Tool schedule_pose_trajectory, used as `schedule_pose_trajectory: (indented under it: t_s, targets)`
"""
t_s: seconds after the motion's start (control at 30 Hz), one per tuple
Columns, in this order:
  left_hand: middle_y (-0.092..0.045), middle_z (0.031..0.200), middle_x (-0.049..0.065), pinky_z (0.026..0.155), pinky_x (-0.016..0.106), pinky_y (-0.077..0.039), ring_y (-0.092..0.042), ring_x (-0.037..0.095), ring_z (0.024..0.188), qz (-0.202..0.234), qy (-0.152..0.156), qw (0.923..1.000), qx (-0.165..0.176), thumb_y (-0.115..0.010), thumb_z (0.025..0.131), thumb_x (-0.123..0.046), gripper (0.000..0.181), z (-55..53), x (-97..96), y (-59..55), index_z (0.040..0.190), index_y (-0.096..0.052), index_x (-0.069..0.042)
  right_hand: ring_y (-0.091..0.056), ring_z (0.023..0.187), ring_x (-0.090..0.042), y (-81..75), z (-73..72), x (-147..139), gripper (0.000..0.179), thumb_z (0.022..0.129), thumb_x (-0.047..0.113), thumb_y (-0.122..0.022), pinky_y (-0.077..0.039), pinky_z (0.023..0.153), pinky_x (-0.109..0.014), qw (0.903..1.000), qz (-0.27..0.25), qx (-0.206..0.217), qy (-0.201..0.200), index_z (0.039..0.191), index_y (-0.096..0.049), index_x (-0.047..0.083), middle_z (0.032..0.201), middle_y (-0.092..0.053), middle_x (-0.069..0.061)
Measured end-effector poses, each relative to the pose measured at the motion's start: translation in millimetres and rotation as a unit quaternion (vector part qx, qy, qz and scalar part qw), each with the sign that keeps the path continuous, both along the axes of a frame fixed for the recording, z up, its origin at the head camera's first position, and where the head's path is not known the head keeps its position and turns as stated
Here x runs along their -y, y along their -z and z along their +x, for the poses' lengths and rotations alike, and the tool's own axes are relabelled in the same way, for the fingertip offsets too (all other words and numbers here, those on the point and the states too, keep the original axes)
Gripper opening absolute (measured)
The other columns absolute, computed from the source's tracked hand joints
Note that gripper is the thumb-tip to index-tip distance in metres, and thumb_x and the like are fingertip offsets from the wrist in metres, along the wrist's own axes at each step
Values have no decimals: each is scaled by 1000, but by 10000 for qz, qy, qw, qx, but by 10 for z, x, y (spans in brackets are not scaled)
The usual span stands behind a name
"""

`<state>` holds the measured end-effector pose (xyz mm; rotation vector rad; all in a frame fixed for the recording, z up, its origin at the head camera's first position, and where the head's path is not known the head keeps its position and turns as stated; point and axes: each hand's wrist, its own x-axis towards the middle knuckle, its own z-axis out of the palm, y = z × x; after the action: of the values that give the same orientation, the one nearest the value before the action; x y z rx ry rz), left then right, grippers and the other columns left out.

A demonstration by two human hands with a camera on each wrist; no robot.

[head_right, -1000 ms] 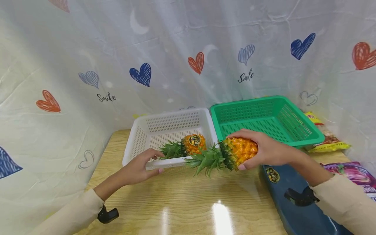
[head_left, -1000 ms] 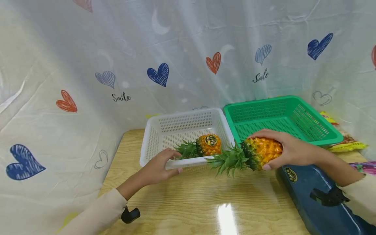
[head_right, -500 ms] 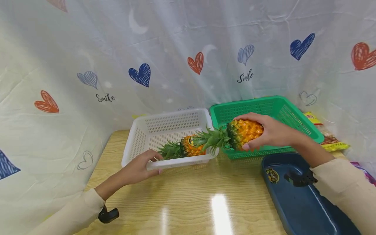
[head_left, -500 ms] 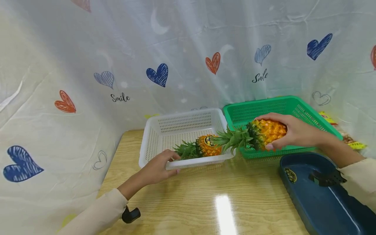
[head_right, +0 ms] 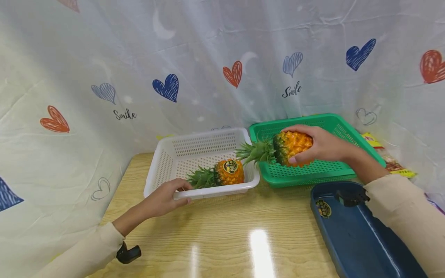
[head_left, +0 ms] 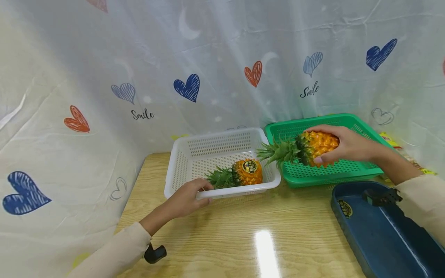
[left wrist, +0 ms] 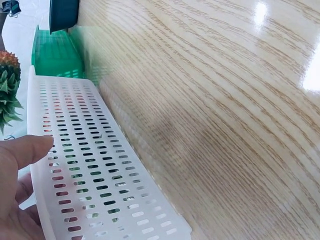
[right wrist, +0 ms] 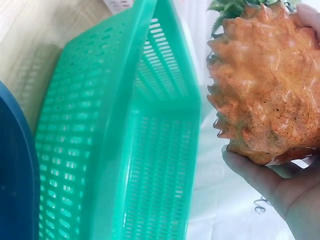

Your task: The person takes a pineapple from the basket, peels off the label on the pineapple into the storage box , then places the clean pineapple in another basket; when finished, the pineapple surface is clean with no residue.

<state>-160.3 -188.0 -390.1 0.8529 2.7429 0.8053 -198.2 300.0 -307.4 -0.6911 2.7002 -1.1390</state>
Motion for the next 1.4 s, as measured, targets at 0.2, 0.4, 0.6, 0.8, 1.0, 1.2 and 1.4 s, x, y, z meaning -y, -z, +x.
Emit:
schedule_pose_trajectory:
  t_s: [0.2, 0.4, 0.6, 0.8, 1.0, 1.2, 1.4]
  targets:
    - [-64, 107, -7, 82, 33, -53, -62, 12, 96, 77, 39, 9999, 133, -73, 94, -22, 20, -14, 17, 4, 113, -66, -20, -61, 87, -24, -15, -90, -6, 77, 82, 18, -82, -57, 64, -36, 9999, 108, 65, -22, 149, -45, 28, 119, -56, -9]
    - [-65, 106, -8, 83, 34, -53, -62, 13, 97, 139, 32, 9996, 256, -72, 94, -23, 20, -17, 13, -25, 113, -66, -20, -62, 89, -25, -4, -176, -51, 74, 84, 16, -81, -58, 66, -38, 9998, 57, 145, -114, 148, -46, 25, 119, -57, -7]
    - [-65, 106, -8, 83, 34, -52, -62, 12, 97, 151, 32, 9993, 348, -72, 95, -24, 18, -29, 18, -27, 112, -66, -21, -63, 88, -24, 21, -270, -104, 73, 86, 15, -79, -57, 65, -38, 9996, 58, 231, -122, 150, -45, 20, 118, -58, -10]
    - [-65, 104, -9, 82, 34, -52, -62, 11, 95, 212, 15, 9991, 376, -72, 95, -24, 18, -38, 8, -29, 111, -66, -22, -61, 89, -24, 29, -354, -141, 72, 86, 16, -79, -57, 66, -38, 9994, 93, 331, -1, 149, -45, 22, 120, -57, -12]
    - [-65, 102, -10, 80, 32, -52, -61, 9, 93, 204, 16, 9992, 354, -72, 95, -27, 18, -42, 9, -19, 111, -67, -22, -62, 92, -23, 27, -447, -198, 72, 86, 18, -78, -57, 68, -37, 9991, 195, 356, 76, 150, -44, 20, 120, -57, -11]
    - [-65, 101, -9, 78, 31, -51, -61, 9, 91, 172, -18, 9992, 370, -72, 95, -24, 16, -35, 2, -18, 110, -67, -21, -61, 93, -20, 14, -530, -289, 72, 87, 20, -78, -55, 70, -36, 9983, 419, 347, 206, 150, -44, 24, 123, -57, -10]
    - [-65, 101, -9, 79, 32, -52, -62, 9, 92, 93, -69, 9992, 389, -72, 95, -24, 17, -33, 0, -19, 111, -67, -21, -61, 95, -19, 39, -592, -383, 71, 90, 20, -76, -56, 72, -36, 9968, 400, 579, 368, 152, -41, 22, 125, -56, -12]
